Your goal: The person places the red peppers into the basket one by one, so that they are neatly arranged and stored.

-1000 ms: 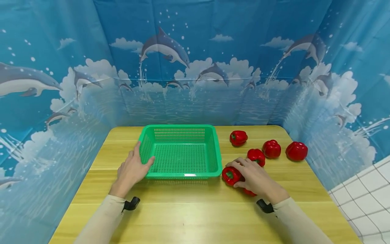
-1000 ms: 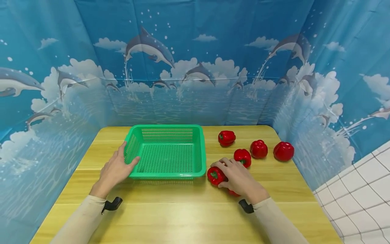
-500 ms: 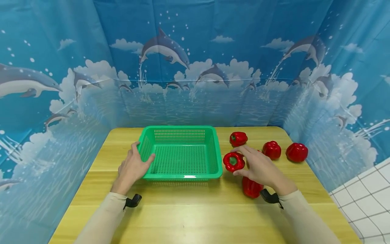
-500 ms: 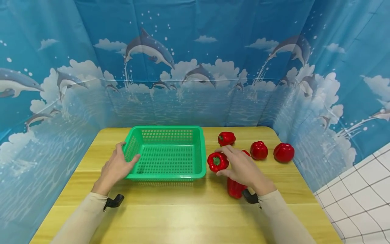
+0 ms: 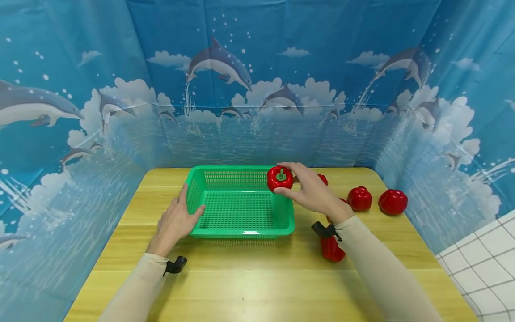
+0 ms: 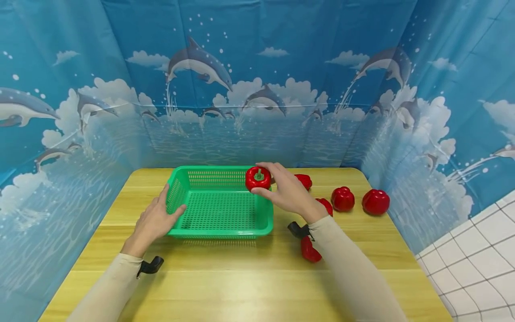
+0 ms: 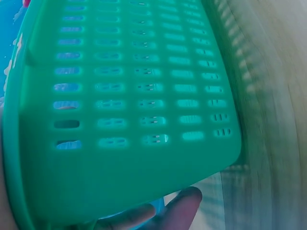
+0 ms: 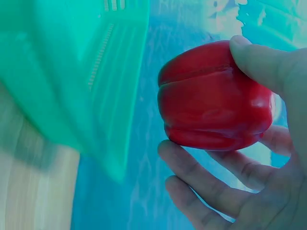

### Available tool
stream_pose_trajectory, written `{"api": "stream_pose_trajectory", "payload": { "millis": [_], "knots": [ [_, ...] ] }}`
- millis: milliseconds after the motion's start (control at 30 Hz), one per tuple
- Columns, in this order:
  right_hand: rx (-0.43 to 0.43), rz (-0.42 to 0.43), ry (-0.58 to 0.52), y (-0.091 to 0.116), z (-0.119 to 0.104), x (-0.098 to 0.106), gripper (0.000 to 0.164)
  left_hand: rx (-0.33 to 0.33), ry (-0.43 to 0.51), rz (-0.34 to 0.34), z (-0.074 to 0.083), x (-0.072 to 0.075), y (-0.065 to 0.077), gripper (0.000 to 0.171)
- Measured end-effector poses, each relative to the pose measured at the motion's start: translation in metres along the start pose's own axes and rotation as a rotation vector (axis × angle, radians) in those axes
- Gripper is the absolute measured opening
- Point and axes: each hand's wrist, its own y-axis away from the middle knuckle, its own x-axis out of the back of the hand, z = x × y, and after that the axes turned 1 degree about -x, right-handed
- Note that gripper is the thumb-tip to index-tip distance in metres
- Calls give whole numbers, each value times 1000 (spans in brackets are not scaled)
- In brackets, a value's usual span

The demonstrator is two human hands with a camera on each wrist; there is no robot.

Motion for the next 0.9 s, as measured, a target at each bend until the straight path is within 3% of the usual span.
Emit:
{"api": "stream_pose_trajectory", "payload": {
  "millis": [267, 500, 733, 900],
  "knots": [
    [-15, -108, -83, -56, -21, -34, 74, -23, 6, 0, 2, 1, -1, 105],
    [-30, -223, -115, -98, -34, -76, 72, -19, 13, 5, 1, -3, 2, 105],
    [-34, -338, -107, -132, -43, -121, 72, -17, 0, -14, 1, 0, 2, 106],
    [-47, -367, -65, -149, -45, -145, 74, -27, -3, -4, 2, -4, 0, 104]
  ]
}}
